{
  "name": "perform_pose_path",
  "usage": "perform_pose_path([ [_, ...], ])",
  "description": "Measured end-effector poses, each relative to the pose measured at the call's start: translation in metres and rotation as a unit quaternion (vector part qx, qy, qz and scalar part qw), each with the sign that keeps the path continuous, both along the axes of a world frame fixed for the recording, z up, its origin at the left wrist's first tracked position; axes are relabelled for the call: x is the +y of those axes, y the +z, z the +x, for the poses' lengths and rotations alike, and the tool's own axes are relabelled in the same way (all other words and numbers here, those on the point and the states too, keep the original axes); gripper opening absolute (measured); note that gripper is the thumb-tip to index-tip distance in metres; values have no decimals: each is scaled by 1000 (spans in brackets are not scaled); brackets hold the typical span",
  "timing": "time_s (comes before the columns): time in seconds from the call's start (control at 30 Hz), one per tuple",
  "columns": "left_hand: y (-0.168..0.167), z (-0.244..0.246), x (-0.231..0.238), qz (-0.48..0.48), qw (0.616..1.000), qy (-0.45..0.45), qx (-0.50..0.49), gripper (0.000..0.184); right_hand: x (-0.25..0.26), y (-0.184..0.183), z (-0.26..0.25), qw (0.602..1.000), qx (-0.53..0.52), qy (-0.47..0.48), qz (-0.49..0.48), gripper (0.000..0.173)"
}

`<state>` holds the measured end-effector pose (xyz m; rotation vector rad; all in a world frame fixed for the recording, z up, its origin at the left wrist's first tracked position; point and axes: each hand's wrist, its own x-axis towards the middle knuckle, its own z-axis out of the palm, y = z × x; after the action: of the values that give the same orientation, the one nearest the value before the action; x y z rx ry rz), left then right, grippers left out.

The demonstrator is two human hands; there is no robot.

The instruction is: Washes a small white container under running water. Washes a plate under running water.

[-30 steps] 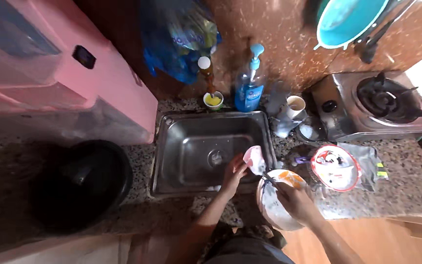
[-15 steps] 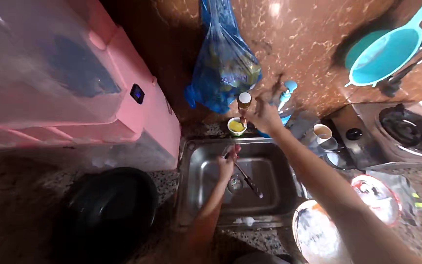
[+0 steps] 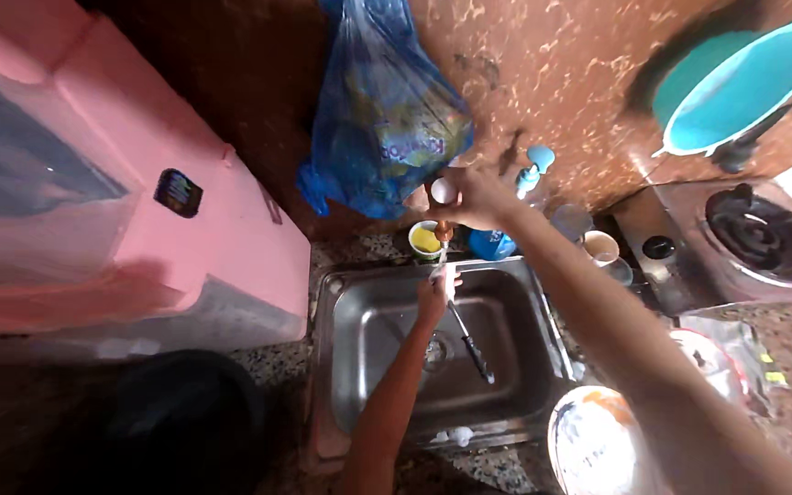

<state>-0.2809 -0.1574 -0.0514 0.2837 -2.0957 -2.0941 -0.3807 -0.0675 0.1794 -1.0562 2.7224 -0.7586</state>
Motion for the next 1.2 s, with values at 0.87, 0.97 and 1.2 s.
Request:
perform_pose_path([
  [0.87, 6, -10, 1, 2, 1000, 25, -19, 30, 41, -238, 69, 875, -221, -205, -379, 18],
  [0.97, 15, -4, -5, -8, 999, -26, -30, 36, 37, -236, 68, 856, -209, -208, -424, 27],
  [1.2, 18, 6, -17, -47, 998, -9, 47, 20, 26, -219, 84, 808, -304, -198, -464, 27],
])
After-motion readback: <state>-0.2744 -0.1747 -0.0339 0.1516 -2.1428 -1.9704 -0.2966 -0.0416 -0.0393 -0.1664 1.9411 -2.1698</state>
